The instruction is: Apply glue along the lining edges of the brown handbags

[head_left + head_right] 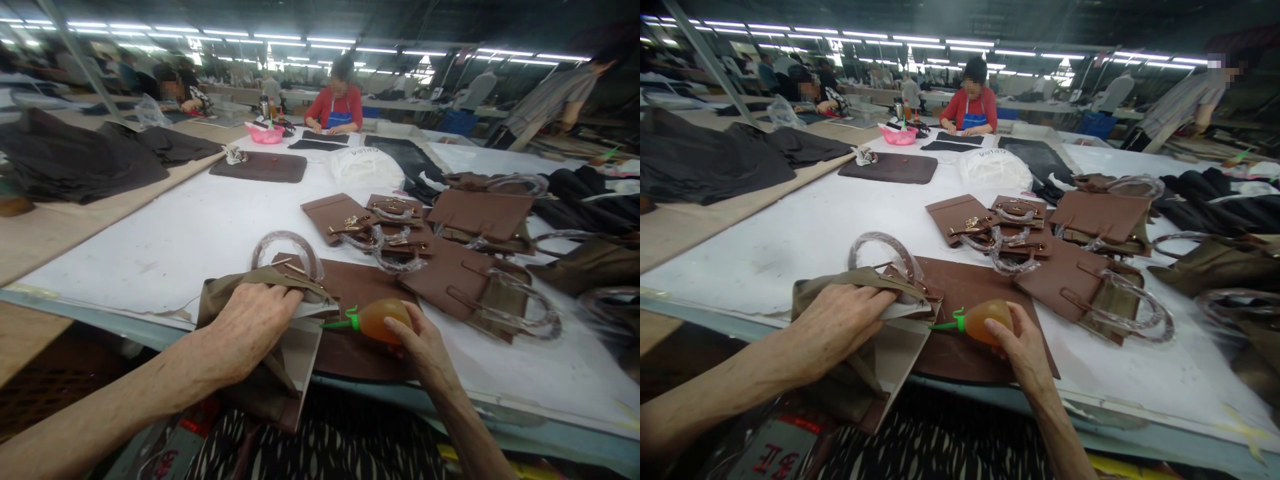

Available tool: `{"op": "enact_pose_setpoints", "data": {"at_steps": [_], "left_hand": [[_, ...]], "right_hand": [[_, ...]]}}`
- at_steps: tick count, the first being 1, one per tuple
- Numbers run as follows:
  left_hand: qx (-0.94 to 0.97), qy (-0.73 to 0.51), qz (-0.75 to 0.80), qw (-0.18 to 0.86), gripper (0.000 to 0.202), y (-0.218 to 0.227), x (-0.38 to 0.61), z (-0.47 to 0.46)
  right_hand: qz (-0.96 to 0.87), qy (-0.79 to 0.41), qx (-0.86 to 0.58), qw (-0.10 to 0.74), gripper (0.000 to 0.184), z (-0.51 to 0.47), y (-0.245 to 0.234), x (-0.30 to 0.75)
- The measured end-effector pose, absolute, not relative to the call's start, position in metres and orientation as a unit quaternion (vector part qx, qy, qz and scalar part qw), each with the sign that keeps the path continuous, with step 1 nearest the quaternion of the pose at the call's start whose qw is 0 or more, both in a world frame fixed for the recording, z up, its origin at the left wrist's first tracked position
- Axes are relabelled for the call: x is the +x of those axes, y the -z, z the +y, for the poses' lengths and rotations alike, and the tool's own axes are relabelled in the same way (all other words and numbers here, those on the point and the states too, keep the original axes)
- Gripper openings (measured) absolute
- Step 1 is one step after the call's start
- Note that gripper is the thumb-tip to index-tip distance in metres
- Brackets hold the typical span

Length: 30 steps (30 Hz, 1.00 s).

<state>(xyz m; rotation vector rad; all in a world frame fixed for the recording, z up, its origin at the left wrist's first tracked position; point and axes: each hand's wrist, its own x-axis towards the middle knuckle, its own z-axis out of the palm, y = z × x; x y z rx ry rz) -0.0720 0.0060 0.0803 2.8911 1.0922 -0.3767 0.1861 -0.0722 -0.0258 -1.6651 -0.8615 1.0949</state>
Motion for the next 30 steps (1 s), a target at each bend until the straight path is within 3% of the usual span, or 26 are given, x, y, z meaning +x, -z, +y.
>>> {"op": "enact_pose_setpoints", "data": {"at_steps": [30], "left_hand": [[0.936,0.093,0.338,0.014,0.026,-0.077,-0.078,0.002]], "right_hand": [[-0.306,-0.474,-0.691,0.451,0.048,-0.088,0.010,0.173]]}}
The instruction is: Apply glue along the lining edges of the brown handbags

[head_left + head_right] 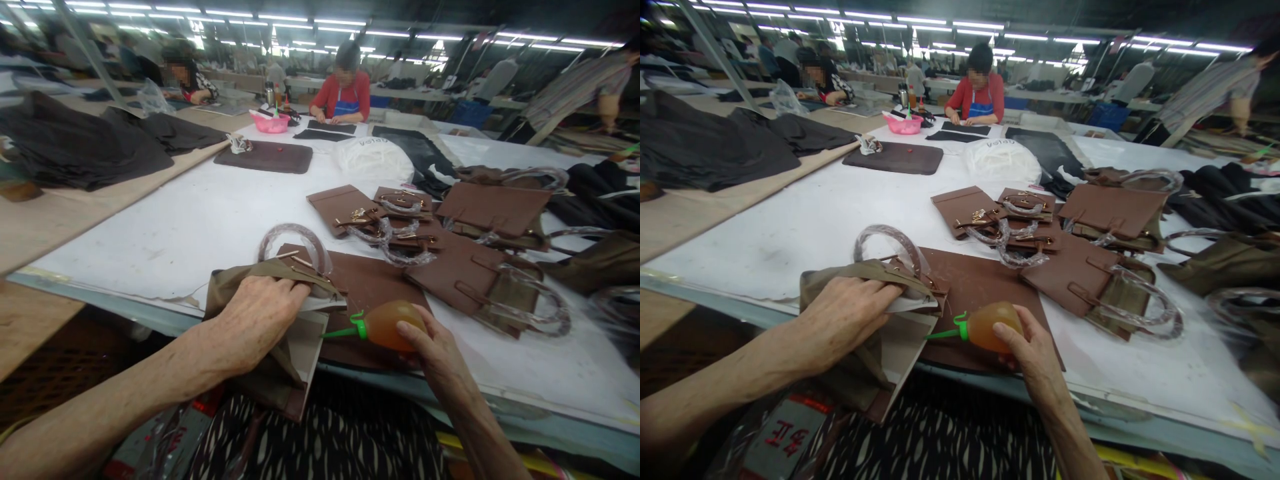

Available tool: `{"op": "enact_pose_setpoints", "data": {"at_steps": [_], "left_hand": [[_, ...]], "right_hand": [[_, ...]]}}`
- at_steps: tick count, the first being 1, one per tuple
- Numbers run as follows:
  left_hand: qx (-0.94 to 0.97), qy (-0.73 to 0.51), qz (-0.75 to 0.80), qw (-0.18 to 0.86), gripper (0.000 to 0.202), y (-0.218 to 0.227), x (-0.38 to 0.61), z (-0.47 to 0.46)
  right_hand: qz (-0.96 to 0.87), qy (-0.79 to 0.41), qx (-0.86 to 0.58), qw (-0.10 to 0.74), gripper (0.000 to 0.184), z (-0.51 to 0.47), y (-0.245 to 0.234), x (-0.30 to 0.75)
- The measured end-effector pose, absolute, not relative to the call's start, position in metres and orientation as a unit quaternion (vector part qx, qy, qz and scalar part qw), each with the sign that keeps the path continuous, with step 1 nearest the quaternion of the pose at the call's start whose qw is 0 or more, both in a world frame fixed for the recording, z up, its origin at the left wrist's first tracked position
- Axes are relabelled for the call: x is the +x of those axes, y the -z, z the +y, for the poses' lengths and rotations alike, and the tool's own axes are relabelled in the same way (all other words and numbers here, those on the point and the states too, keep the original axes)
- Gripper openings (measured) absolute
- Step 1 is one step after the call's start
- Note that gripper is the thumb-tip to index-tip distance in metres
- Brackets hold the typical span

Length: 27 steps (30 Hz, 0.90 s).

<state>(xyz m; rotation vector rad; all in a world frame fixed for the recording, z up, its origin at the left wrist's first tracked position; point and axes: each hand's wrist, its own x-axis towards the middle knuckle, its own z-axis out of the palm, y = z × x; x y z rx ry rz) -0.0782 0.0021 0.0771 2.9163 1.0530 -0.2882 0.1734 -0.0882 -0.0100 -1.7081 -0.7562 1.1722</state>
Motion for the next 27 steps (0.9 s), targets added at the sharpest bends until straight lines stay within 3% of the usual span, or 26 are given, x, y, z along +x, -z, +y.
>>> {"op": "enact_pose_setpoints", "data": {"at_steps": [15,27], "left_hand": [[0.941,0.063,0.331,-0.009,0.023,-0.074,-0.081,-0.001],[0.942,0.063,0.330,-0.003,0.020,-0.072,-0.081,-0.002]], "right_hand": [[-0.313,-0.544,-0.628,0.460,0.048,-0.110,0.009,0.169],[-0.308,-0.443,-0.699,0.470,0.048,-0.097,0.015,0.167]]}}
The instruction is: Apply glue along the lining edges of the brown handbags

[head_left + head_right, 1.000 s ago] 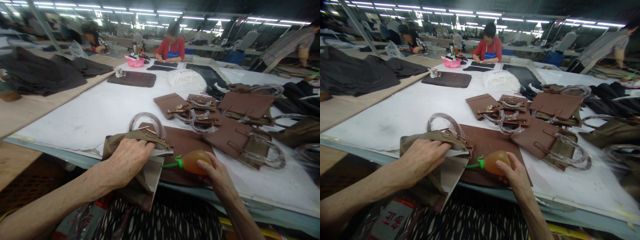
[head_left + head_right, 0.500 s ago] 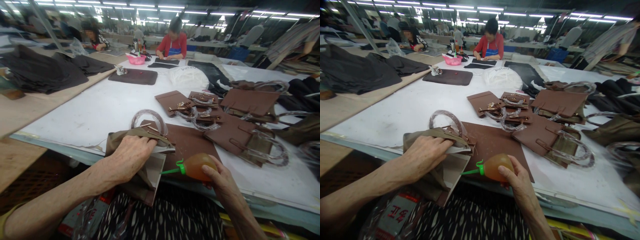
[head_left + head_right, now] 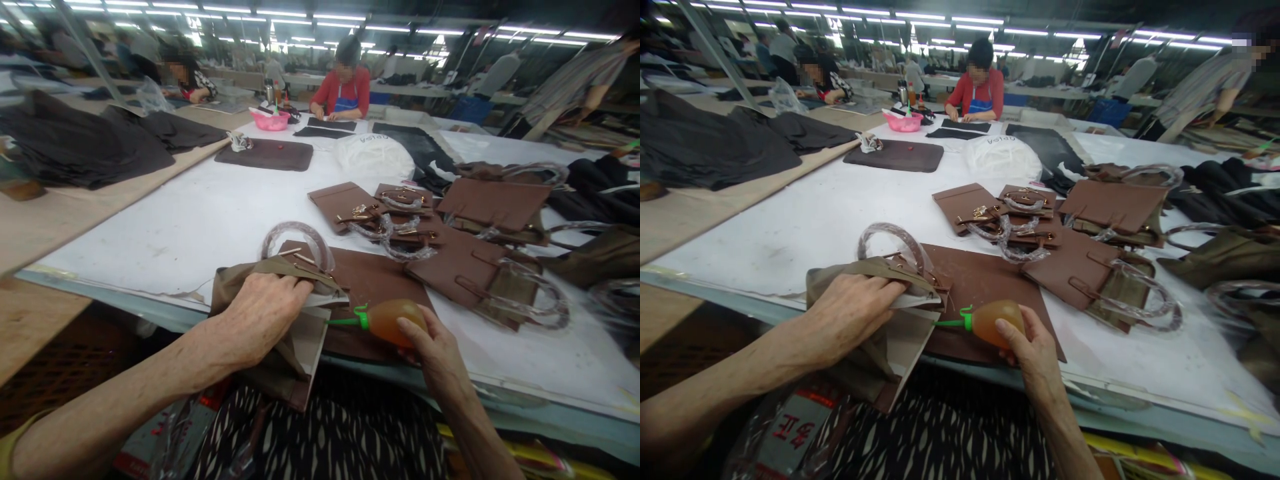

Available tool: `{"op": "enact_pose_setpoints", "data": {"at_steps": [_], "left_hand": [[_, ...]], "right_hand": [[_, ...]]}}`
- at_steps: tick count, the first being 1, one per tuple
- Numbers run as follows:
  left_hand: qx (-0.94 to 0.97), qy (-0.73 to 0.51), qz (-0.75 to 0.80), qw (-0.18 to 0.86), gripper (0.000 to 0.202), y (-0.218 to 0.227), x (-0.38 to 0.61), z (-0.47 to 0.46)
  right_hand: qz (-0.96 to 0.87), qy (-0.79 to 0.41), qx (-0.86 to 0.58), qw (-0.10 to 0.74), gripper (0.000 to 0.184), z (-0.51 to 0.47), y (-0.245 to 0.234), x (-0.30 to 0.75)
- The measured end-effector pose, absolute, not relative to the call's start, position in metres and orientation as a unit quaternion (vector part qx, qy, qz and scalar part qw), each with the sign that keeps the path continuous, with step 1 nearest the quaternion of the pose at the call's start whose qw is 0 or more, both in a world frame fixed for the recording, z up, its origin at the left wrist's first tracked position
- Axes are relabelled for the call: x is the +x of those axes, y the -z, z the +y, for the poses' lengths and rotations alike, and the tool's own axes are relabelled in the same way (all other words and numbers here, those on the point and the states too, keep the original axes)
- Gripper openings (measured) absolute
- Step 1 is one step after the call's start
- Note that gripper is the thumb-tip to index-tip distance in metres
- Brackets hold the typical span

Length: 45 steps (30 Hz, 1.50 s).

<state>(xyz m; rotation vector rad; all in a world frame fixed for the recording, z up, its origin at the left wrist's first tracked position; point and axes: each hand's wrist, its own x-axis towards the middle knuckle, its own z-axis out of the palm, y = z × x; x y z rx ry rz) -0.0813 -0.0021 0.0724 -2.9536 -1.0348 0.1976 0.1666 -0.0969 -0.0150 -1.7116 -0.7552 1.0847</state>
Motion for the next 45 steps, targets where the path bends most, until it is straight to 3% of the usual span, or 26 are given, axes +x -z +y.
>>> {"op": "enact_pose_setpoints", "data": {"at_steps": [16,27,34,45], "left_hand": [[-0.945,-0.044,-0.322,0.020,0.021,-0.070,-0.083,-0.003],[-0.935,-0.096,-0.342,0.011,0.017,-0.076,-0.078,-0.002],[-0.937,-0.090,-0.337,0.018,0.021,-0.076,-0.078,-0.004],[-0.934,-0.096,-0.342,0.023,0.019,-0.077,-0.075,-0.003]], "right_hand": [[-0.305,-0.547,-0.647,0.435,0.051,-0.125,0.007,0.163],[-0.270,-0.569,-0.624,0.464,0.052,-0.141,0.007,0.157],[-0.284,-0.505,-0.670,0.465,0.047,-0.132,0.007,0.156],[-0.205,-0.556,-0.640,0.490,0.053,-0.149,0.000,0.146]]}}
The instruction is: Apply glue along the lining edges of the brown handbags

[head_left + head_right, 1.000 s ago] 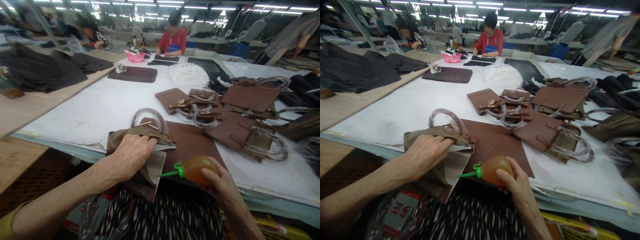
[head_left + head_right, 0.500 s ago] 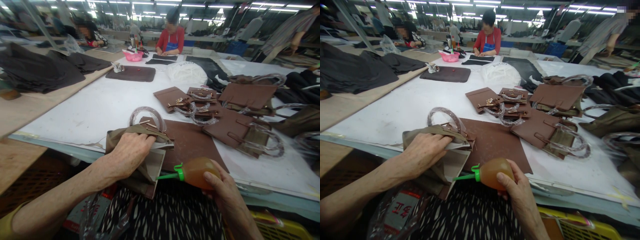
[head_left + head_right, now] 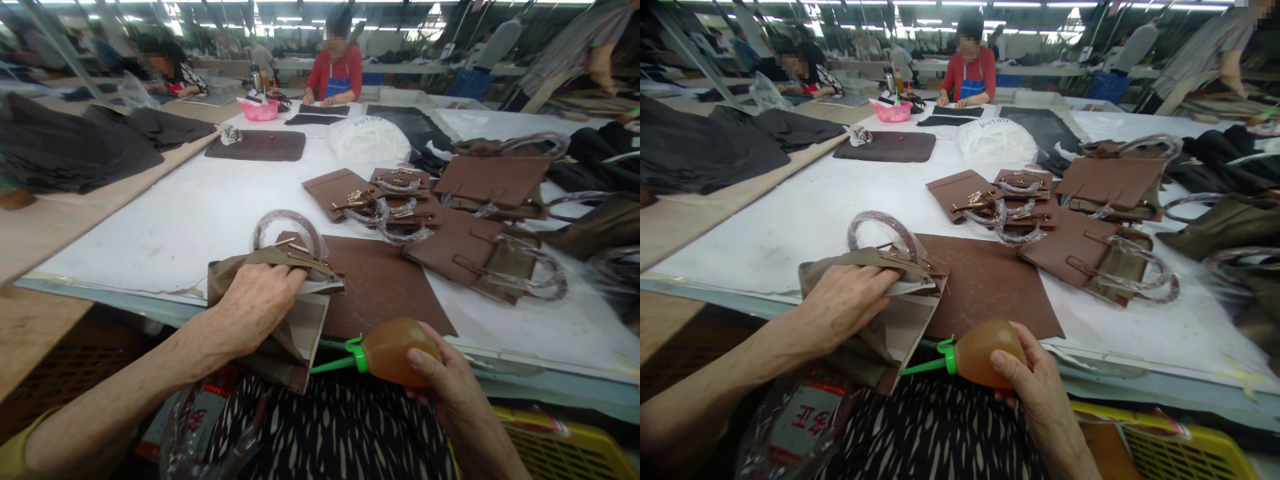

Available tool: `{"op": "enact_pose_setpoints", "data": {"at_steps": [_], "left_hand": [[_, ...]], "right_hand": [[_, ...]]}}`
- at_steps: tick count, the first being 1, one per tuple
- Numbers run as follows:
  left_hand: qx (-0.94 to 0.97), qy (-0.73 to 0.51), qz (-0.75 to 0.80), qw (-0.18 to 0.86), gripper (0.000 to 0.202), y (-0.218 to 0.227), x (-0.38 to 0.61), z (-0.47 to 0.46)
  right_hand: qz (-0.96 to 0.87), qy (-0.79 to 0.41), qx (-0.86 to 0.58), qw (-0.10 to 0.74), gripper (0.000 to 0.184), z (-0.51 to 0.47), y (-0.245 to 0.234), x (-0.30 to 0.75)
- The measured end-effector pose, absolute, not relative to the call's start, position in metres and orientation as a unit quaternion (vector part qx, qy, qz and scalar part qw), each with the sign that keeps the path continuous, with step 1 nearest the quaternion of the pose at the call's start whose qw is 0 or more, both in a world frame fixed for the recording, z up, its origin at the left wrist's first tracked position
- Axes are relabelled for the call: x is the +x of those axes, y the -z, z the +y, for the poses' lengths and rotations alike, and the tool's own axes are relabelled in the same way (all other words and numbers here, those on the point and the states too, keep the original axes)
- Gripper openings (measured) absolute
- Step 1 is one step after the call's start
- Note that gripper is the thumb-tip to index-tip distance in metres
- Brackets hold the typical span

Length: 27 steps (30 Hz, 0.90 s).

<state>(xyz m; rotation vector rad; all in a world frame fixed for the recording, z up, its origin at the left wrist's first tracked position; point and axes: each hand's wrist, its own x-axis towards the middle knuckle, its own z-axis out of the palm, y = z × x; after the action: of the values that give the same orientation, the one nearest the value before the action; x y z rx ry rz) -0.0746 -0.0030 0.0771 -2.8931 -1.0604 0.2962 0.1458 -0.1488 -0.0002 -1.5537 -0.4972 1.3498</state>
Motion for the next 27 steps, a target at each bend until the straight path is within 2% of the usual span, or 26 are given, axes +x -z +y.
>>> {"op": "enact_pose_setpoints", "data": {"at_steps": [4,15,27], "left_hand": [[-0.932,-0.100,-0.347,0.044,0.015,-0.076,-0.075,-0.003],[-0.932,-0.094,-0.346,0.054,0.015,-0.079,-0.072,-0.001],[-0.924,-0.119,-0.360,0.054,0.015,-0.079,-0.072,-0.002]], "right_hand": [[-0.185,-0.590,-0.623,0.478,0.056,-0.154,0.001,0.145],[-0.178,-0.575,-0.594,0.534,0.039,-0.156,0.009,0.139],[-0.130,-0.587,-0.595,0.534,0.037,-0.160,0.008,0.132]]}}
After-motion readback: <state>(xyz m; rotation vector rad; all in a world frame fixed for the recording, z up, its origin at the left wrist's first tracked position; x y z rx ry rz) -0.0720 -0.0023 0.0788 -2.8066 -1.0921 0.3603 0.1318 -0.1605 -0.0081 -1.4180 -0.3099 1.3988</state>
